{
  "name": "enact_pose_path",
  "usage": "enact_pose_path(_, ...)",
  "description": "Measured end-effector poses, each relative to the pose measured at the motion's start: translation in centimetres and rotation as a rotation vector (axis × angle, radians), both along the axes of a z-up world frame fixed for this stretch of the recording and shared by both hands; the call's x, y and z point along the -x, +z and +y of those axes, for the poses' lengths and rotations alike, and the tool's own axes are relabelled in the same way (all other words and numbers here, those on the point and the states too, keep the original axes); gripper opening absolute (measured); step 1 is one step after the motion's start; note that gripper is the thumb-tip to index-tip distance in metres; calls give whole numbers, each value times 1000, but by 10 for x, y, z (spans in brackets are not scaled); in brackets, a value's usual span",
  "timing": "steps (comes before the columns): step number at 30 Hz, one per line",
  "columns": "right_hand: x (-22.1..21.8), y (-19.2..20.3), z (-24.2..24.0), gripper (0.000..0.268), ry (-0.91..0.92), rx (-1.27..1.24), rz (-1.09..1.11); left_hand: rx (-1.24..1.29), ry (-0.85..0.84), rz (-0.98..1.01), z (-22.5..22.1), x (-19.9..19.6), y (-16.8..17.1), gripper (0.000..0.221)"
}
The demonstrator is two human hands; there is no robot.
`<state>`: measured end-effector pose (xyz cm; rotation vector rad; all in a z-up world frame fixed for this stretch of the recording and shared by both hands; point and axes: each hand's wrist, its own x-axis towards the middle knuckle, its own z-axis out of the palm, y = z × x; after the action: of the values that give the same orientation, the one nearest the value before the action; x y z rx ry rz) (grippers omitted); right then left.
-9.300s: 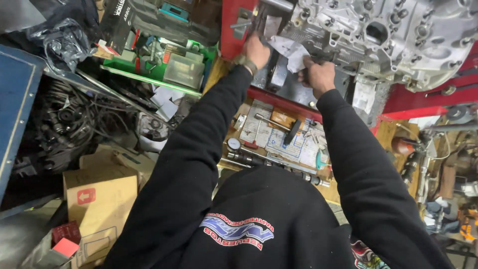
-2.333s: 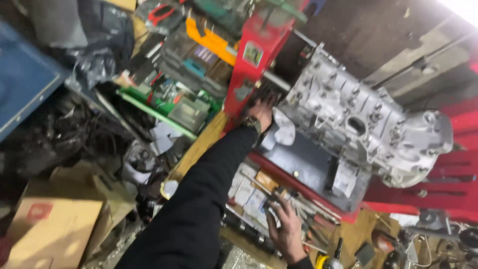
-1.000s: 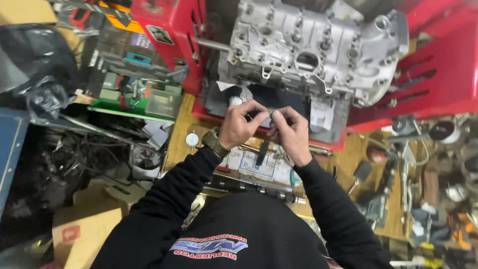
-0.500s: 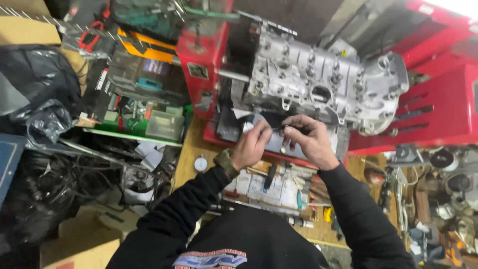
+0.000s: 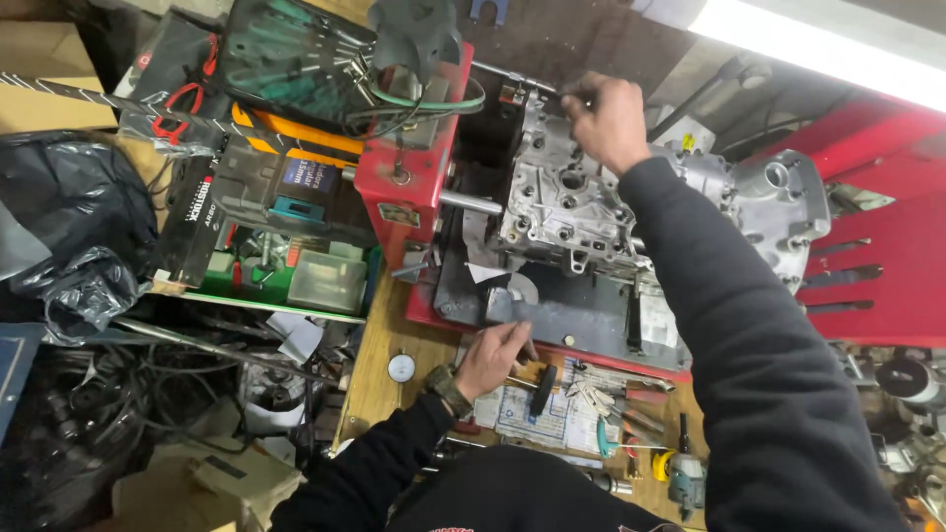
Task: The person sorts through bolts, places them into an engine block, and uses a power tool to drive them in. They then wipe the block with a cloth, handle a camshaft, and use a dial indicator to measure components on the workbench.
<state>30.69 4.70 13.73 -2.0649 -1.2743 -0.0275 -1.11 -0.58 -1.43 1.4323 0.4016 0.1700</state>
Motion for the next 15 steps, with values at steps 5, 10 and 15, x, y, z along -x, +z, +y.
enact_pose_path(5, -33, -20, 16, 14, 98, 40, -7, 7, 33, -11, -2, 5, -12, 50)
enact_pose_path(10, -34, -10, 16, 16, 188, 112, 0, 55, 31, -9, -7, 7, -20, 48)
enact_pose_path(15, -45, -29, 23, 18, 187, 291, -239, 186, -9, 77, -9, 9, -16, 55)
